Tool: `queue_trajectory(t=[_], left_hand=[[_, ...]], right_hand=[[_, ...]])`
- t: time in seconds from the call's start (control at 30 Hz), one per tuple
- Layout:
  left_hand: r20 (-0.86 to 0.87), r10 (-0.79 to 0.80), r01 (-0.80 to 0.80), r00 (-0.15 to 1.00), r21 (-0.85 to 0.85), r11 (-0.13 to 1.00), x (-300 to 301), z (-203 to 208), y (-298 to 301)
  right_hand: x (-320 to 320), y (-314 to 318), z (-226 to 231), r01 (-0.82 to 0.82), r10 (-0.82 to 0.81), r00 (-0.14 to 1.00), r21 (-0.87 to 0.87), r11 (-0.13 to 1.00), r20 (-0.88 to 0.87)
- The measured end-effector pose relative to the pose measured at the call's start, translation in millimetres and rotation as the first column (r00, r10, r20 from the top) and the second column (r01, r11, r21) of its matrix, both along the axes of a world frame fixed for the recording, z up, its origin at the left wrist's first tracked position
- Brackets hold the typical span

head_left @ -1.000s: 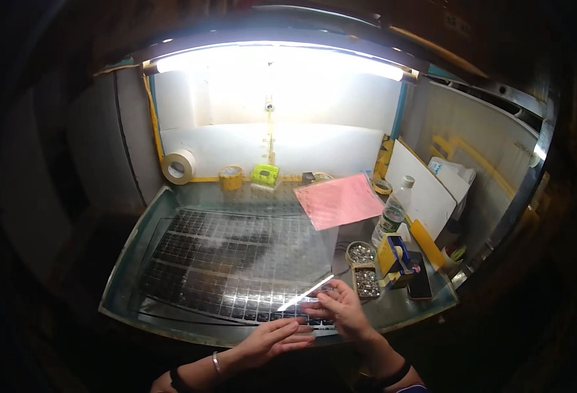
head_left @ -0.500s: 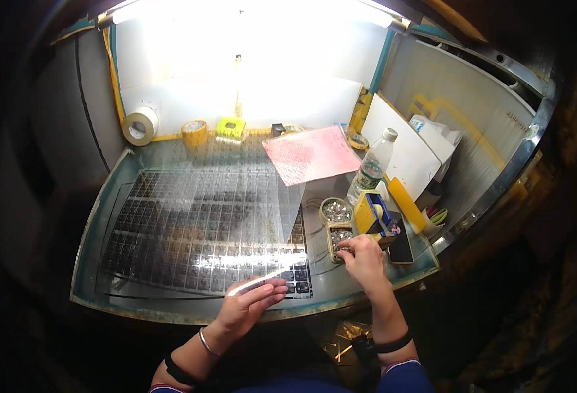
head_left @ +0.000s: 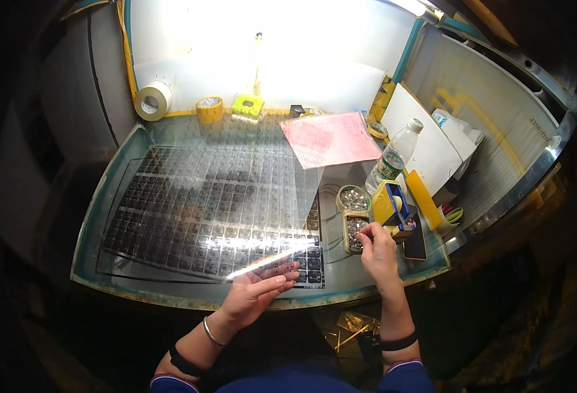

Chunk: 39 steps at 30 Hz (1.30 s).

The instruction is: Placing small metal components onto a grid-patterned sheet on a workbench.

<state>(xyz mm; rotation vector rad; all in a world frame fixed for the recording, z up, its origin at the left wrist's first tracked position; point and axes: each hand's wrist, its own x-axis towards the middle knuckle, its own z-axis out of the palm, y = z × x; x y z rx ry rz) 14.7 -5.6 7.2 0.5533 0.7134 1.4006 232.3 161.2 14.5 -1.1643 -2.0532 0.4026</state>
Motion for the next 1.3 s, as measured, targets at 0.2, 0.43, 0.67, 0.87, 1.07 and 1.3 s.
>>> queue_trajectory(t=[0.2, 0.43, 0.67, 0.87, 1.07, 1.3], left_hand=[[-0.007, -0.016, 0.016, 1.0, -0.018, 1.0, -1.0, -1.6, 0.1], [-0.016, -0.017, 0.017, 1.0, -0.015, 1.0, -2.2, -5.2, -0.6], [0.028, -0.004, 0.005, 1.0, -0.031, 1.0, -1.2, -2.2, 1.4], [0.037, -0.028, 0.029, 0.999, -0.028, 0.999, -1.5, 1.7, 1.5], [0.045, -0.028, 0.03, 0.999, -0.025, 0.999, -1.4, 1.2, 0.2], [0.045, -0.019, 0.021, 0.999, -0.037, 0.999, -1.9, 0.5, 0.4]], right_hand=[[0.1, -3.0, 3.0, -0.014, 0.016, 0.998, 0.025, 1.0, -0.059], [-0.7, -6.9, 9.4, 0.063, -0.066, 0.997, -0.106, 0.992, -0.029], [-18.2, -25.7, 21.0, -0.194, 0.171, 0.966, -0.107, 0.975, -0.194], [-45.9, -50.6, 23.2, -0.495, 0.457, 0.849, -0.096, 0.864, -0.267], [-51.2, -56.5, 21.5, -0.472, 0.461, 0.873, -0.039, 0.881, -0.157], [-44.7, -59.3, 21.5, -0.454, 0.454, 0.877, 0.038, 0.89, -0.156]])
